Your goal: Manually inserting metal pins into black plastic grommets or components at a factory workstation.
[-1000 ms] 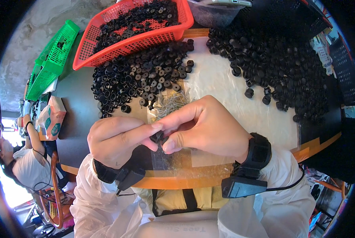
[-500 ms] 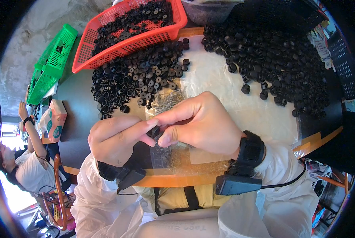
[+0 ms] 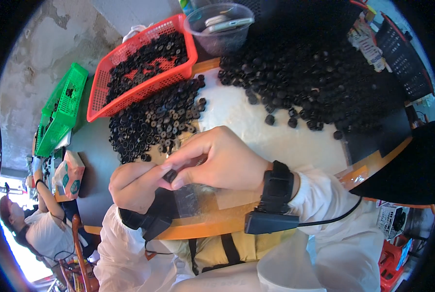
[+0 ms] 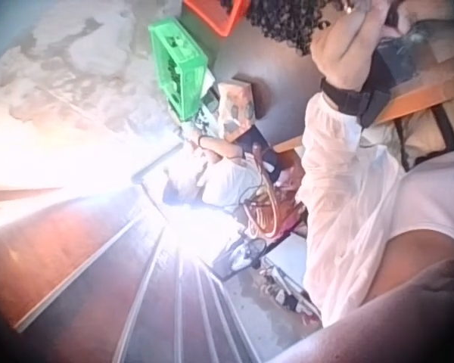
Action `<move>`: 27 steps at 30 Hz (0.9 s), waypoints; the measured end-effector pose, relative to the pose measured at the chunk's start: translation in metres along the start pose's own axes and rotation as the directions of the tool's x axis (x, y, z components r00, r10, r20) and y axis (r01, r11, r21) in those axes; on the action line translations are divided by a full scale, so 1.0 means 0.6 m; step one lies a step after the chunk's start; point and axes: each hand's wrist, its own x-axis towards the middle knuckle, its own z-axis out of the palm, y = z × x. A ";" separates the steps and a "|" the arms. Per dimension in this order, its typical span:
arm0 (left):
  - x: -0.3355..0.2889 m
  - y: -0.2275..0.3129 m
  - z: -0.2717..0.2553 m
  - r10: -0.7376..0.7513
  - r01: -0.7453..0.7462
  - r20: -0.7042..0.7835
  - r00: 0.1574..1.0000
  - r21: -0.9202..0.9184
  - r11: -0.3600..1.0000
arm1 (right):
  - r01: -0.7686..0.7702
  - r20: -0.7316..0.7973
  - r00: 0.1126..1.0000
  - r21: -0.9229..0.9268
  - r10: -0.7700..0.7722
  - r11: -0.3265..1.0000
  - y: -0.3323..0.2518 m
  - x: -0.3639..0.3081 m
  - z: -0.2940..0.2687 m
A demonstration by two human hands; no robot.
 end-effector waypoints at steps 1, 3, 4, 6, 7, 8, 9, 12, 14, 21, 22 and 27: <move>0.000 0.001 0.000 -0.051 0.050 -0.042 0.998 -0.020 0.999 | 0.004 -0.001 1.000 -0.016 -0.004 1.000 -0.006 0.002 -0.001; 0.009 -0.007 0.001 -0.025 0.023 -0.067 0.997 -0.027 0.999 | 0.084 0.003 0.996 -0.092 -0.084 0.992 -0.017 0.005 -0.001; 0.014 -0.012 0.001 -0.004 0.005 -0.099 0.995 0.013 1.000 | 0.156 -0.017 0.987 -0.188 -0.162 0.970 -0.021 0.006 -0.004; 0.019 -0.019 -0.006 -0.062 0.074 -0.121 0.991 0.095 0.993 | 0.155 -0.071 0.976 -0.436 -0.206 0.886 -0.044 0.012 -0.026; 0.030 -0.020 -0.010 -0.098 0.117 -0.131 0.986 0.144 0.983 | 0.119 -0.132 0.953 -0.663 -0.272 0.739 -0.058 0.012 -0.047; 0.032 -0.027 -0.011 -0.133 0.153 -0.125 0.983 0.163 0.975 | 0.092 -0.133 0.913 -0.854 -0.386 0.512 -0.065 0.011 -0.079; 0.035 -0.032 -0.013 -0.167 0.186 -0.116 0.979 0.184 0.965 | 0.031 -0.098 0.863 -0.969 -0.495 0.246 -0.072 0.005 -0.112; 0.033 -0.049 -0.007 -0.240 0.254 -0.090 0.967 0.215 0.943 | -0.240 -0.162 0.806 -0.969 -0.570 -0.064 -0.098 -0.001 -0.176; 0.034 -0.059 0.011 -0.246 0.249 -0.038 0.969 0.180 0.952 | -0.267 -0.053 0.769 -0.932 -0.637 -0.245 -0.085 -0.004 -0.223; 0.038 -0.071 0.006 -0.093 0.087 0.207 0.974 0.037 0.995 | 0.119 0.135 0.864 -0.991 -0.485 -0.064 -0.032 0.052 -0.126; 0.037 -0.071 0.010 -0.080 0.074 0.212 0.974 0.033 0.997 | 0.127 0.131 0.872 -0.991 -0.471 -0.042 -0.014 0.062 -0.124; 0.016 -0.071 0.015 -0.119 0.106 0.218 0.969 0.067 0.992 | 0.175 0.181 0.898 -0.983 -0.401 -0.052 0.002 0.082 -0.113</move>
